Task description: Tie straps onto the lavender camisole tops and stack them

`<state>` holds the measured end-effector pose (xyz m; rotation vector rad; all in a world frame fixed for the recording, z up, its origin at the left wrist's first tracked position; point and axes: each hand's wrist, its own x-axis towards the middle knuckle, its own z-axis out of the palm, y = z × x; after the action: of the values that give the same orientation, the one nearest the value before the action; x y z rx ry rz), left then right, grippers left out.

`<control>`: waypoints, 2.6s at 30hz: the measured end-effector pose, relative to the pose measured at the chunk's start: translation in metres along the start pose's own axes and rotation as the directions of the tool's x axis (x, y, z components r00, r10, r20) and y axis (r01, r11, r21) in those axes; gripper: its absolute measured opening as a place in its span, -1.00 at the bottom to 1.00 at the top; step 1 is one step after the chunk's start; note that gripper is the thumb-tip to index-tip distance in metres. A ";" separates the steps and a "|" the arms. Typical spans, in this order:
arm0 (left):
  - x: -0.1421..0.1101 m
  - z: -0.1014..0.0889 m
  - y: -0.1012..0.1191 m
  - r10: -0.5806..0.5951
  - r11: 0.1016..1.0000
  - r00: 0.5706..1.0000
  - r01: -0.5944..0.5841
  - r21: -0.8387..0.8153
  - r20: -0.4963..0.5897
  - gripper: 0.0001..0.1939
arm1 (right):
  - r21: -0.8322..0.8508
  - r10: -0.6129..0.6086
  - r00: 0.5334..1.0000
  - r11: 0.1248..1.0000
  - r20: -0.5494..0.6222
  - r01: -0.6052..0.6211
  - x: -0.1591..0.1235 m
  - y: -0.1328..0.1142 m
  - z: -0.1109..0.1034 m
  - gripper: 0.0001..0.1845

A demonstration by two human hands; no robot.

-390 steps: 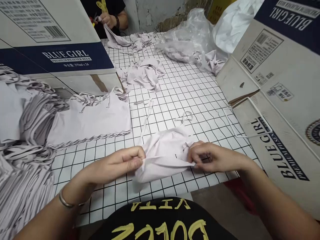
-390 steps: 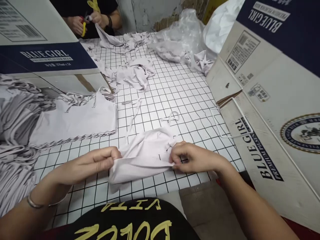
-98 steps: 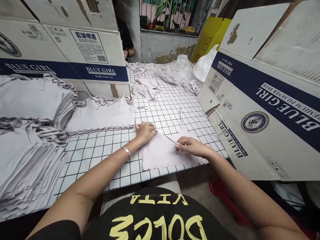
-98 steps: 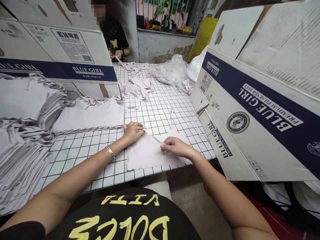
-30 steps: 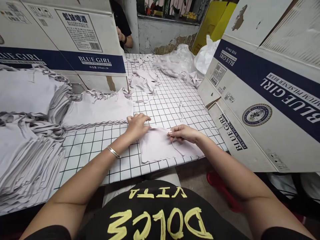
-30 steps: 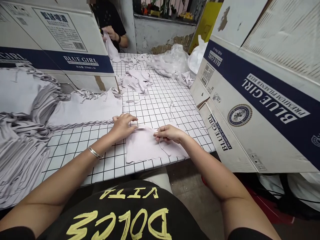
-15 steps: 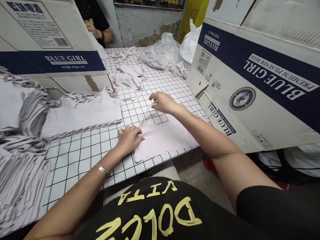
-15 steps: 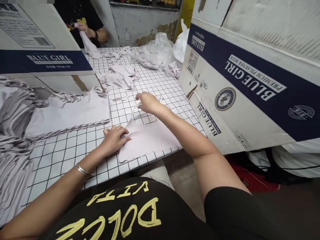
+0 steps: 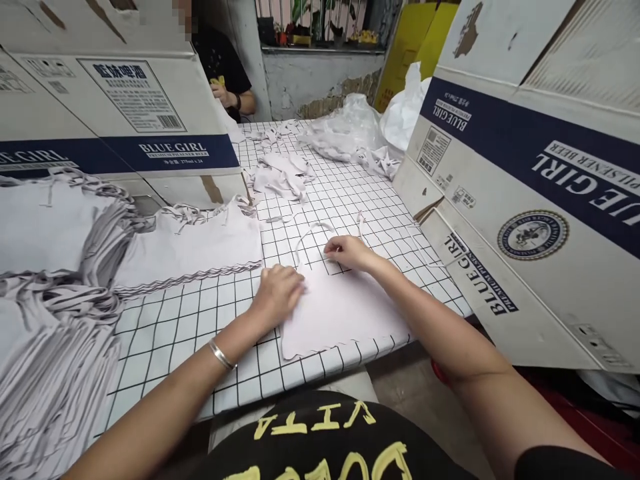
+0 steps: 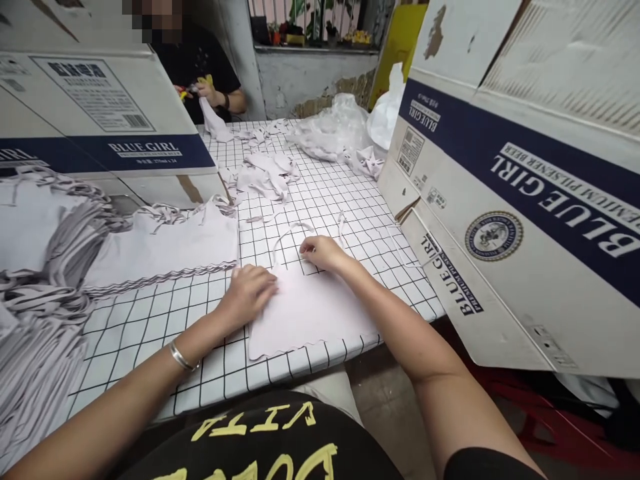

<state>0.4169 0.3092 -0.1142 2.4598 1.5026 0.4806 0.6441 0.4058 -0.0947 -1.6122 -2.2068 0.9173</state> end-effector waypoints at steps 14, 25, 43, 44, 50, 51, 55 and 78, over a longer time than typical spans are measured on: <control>-0.018 0.002 0.005 0.137 0.981 0.982 -0.153 0.119 0.130 -0.64 | -0.335 -0.031 0.783 0.892 0.622 0.302 0.090 -0.077 -0.026 -0.85; -0.009 -0.014 0.027 -0.001 0.990 0.993 0.018 -0.141 0.122 -0.76 | -0.519 -0.095 0.924 0.804 0.369 0.290 -0.034 -0.103 -0.055 -0.76; -0.016 0.005 0.048 -0.008 -0.645 0.708 0.536 -0.545 0.706 -0.83 | 0.217 0.029 0.999 0.976 -0.032 -0.021 -0.117 -0.040 0.048 -0.79; -0.016 0.005 0.049 0.003 -0.642 0.702 0.547 -0.537 0.712 -0.82 | 0.312 0.073 0.997 0.948 -0.010 -0.066 -0.111 -0.035 0.051 -0.78; -0.013 -0.003 0.053 -0.089 -0.570 0.654 0.586 -0.577 0.751 -0.73 | 0.745 0.115 0.978 0.635 0.173 -0.206 -0.096 -0.033 0.058 -0.71; -0.013 -0.005 0.054 -0.109 -0.555 0.657 0.583 -0.594 0.746 -0.74 | 0.788 0.105 0.968 0.565 0.226 -0.245 -0.097 -0.035 0.059 -0.69; -0.011 -0.009 0.055 -0.179 -0.473 0.697 0.558 -0.682 0.694 -0.78 | 0.856 0.057 0.938 0.395 0.341 -0.335 -0.099 -0.037 0.061 -0.62; 0.057 -0.017 -0.003 -0.344 -0.348 0.692 0.533 -0.771 0.634 -0.83 | 0.576 -0.050 0.737 0.660 0.674 -0.483 -0.087 -0.015 0.000 -0.61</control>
<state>0.4321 0.3612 -0.0908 0.4522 1.0606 0.7956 0.6634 0.3225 -0.0718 -1.2593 -1.5144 2.3737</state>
